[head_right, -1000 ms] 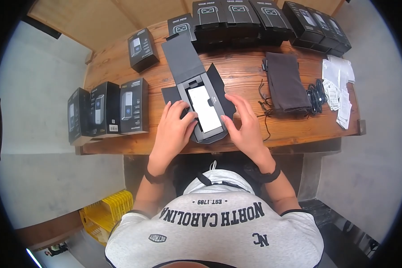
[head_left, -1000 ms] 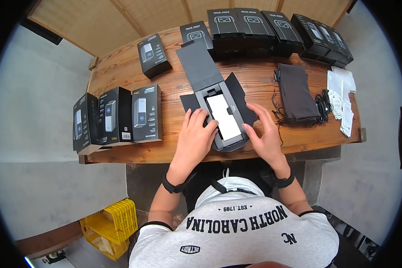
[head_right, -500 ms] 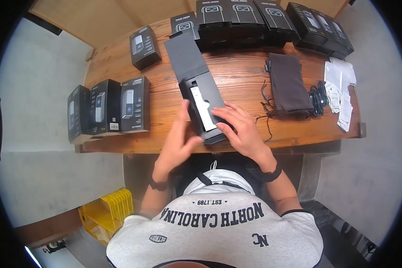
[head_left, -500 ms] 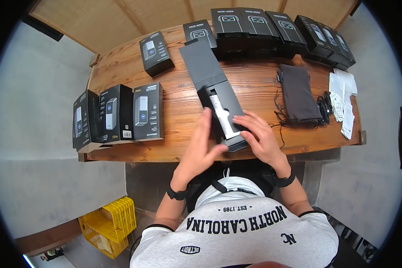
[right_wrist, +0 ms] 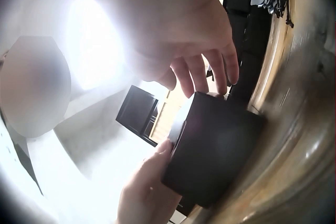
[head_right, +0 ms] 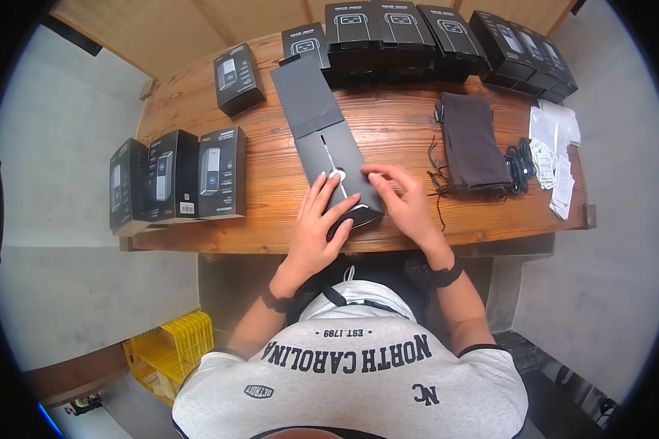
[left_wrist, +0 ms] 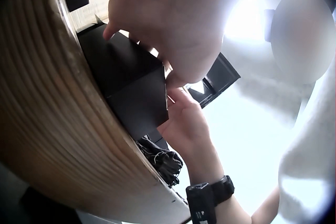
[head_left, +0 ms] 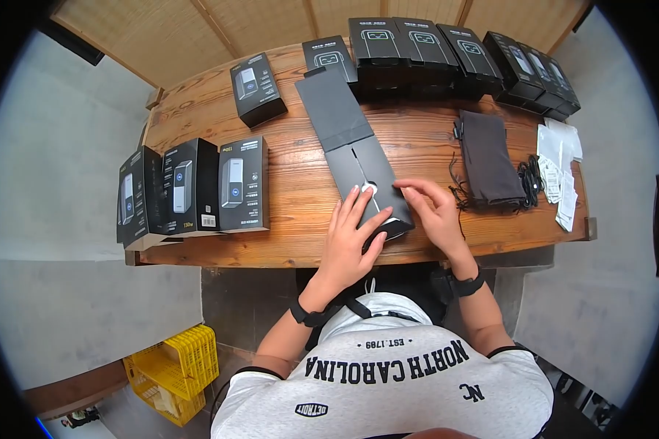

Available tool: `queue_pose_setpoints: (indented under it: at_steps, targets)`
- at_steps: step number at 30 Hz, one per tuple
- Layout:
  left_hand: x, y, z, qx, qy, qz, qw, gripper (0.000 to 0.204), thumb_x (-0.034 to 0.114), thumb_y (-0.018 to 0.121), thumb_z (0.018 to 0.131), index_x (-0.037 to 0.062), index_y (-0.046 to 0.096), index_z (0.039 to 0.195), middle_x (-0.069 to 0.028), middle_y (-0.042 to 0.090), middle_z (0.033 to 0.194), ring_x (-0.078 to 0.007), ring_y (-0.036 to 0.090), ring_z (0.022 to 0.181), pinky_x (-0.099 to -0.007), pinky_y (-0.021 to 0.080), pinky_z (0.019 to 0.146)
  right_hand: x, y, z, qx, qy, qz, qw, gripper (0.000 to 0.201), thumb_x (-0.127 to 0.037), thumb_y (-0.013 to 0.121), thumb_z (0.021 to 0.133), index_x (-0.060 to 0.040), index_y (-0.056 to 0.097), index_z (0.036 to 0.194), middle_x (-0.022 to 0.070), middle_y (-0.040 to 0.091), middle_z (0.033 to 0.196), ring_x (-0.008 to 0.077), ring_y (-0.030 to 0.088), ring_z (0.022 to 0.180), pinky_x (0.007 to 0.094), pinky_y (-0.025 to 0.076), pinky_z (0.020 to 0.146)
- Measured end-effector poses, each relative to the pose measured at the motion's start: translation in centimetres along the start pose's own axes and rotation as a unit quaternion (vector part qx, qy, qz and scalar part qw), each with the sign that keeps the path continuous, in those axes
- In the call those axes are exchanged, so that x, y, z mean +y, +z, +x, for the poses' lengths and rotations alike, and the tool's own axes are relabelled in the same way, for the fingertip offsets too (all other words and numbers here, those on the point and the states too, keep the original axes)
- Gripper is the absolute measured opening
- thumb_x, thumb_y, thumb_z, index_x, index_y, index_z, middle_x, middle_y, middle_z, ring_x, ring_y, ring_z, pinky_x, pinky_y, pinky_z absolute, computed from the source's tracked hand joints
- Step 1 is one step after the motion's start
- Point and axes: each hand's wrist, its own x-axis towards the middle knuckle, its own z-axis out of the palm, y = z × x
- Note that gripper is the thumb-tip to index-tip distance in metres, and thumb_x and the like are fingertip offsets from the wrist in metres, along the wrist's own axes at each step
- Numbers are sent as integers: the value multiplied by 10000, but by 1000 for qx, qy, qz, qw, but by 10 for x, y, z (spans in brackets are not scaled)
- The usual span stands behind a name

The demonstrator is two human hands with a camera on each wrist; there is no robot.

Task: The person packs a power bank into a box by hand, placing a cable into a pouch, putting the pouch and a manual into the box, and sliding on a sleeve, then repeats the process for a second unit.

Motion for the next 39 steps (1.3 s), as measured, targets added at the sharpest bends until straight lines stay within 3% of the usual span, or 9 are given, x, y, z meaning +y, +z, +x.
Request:
queue_pose_setpoints:
  at_steps: [8,15,19,23,28,31,33,38,39]
  targets:
    - [-6,-18,-16,-39,21,-55,997,406,80,680,844,149,728,1241,-172,511,1477,-427,381,1437,-530,307,1170,10,8,46,-32,25,160,986,481,-148,621,1017,7,471,1446,128,592,1381,191,543,1302,318,417,1095]
    - [-12,-28,-39,-60,32,-82,994,425,61,675,824,159,739,1233,-168,511,1492,-423,372,1450,-533,312,1176,-3,24,61,-23,98,235,967,505,-276,491,1082,5,426,1497,126,594,1403,210,571,1283,343,405,1106]
    - [-13,-27,-38,-29,35,-72,996,451,52,684,806,166,740,1238,-169,536,1461,-425,420,1411,-502,365,1147,-17,22,48,-63,-17,157,985,471,-345,450,1094,12,565,1379,120,633,1351,236,545,1311,375,363,1143]
    - [-35,-13,-33,-31,14,-129,991,597,53,798,638,29,671,1220,-246,520,1403,-496,394,1391,-539,332,1165,-18,15,21,-162,-166,9,973,372,-321,562,1028,-34,712,1211,144,657,1327,327,457,1410,454,323,1174]
    - [-50,-4,-9,-11,21,-161,987,543,26,804,661,30,694,1193,-240,512,1426,-474,412,1399,-514,386,1127,-20,10,2,-171,-214,-190,943,377,-219,791,826,-159,744,1195,93,557,1474,388,407,1441,519,360,1142]
    - [-53,1,-8,4,32,-151,988,635,-6,790,680,24,640,1296,-224,466,1487,-418,434,1413,-482,438,1102,-8,7,-1,-142,-220,-204,943,371,-230,782,837,-168,743,1200,95,554,1477,387,411,1437,511,370,1136]
    - [-44,3,-8,92,-109,-305,942,746,-35,767,696,18,550,1408,-203,391,1561,-364,434,1434,-456,468,1096,-6,5,-1,-135,-227,-213,941,367,-226,779,840,-170,744,1201,97,556,1474,385,421,1430,506,388,1122]
    - [-40,-9,-14,113,-128,-332,927,763,-94,705,745,16,497,1471,-176,297,1631,-344,415,1453,-432,421,1150,-3,7,-1,-129,-253,-256,924,383,-196,769,848,-125,719,1220,110,582,1431,388,452,1406,477,441,1092]
    - [-43,-17,-13,75,-60,-213,972,675,-60,710,783,60,561,1430,-200,338,1606,-356,477,1398,-419,468,1093,-3,8,-1,-131,-253,-253,924,383,-196,769,848,-125,719,1220,110,582,1431,388,452,1406,477,441,1092]
